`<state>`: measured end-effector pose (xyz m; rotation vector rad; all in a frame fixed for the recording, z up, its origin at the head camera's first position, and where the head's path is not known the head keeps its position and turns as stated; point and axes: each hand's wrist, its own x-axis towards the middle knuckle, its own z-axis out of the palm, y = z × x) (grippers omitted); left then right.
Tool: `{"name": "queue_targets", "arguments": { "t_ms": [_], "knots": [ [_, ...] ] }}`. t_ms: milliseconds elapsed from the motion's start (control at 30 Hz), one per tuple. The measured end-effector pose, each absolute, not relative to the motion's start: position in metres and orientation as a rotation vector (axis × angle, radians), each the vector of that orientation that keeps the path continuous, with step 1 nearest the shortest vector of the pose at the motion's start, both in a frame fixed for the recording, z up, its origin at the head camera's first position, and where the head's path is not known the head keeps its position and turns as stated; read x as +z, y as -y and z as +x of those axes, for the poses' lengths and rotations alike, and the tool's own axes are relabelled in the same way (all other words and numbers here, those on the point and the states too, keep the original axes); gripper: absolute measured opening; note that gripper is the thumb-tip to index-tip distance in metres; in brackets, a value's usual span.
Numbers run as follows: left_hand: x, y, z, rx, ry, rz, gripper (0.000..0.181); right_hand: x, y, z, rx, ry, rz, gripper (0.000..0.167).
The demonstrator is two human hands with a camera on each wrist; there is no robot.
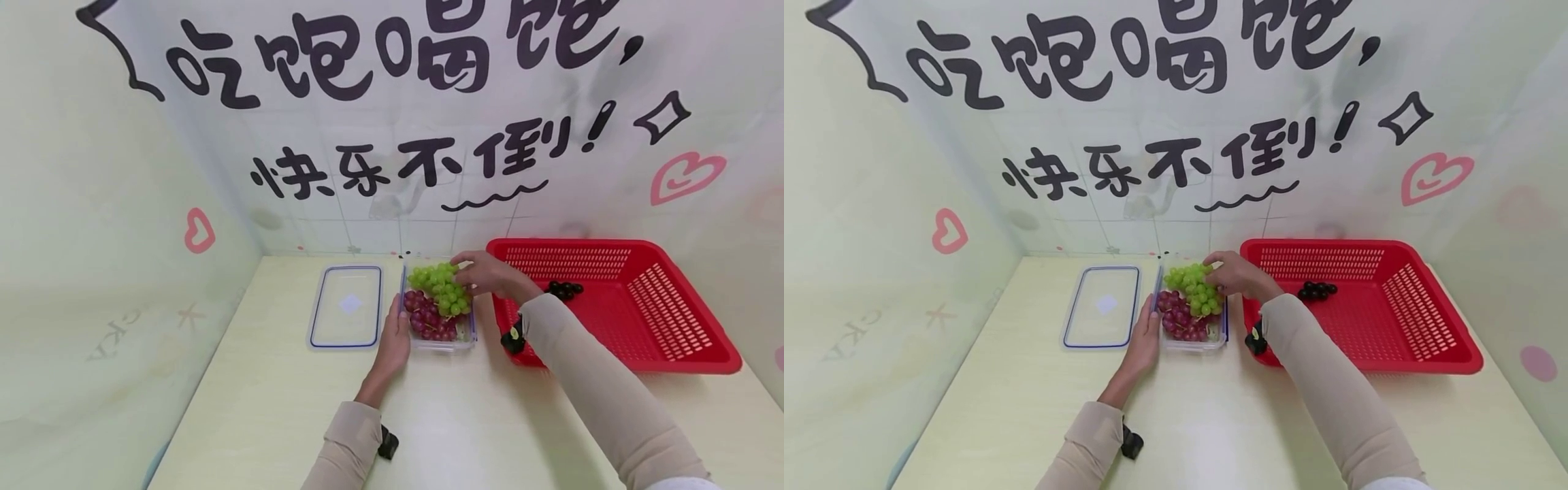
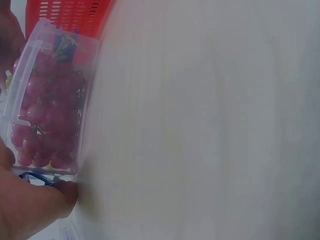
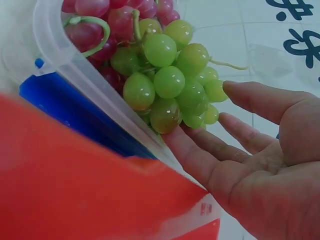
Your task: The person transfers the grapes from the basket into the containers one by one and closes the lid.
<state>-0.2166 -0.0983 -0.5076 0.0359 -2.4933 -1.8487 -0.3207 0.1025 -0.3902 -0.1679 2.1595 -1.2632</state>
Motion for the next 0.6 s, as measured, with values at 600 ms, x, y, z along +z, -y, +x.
{"name": "queue_targets", "arguments": {
  "t_ms": [600],
  "knots": [
    [-0.5084,0.0983,-0.2172,-1.852,2.484,0.032,0.054,-0.3836,-0.107,-0.3205,-1.211,-2.194,-0.168,0.058]
  ]
}}
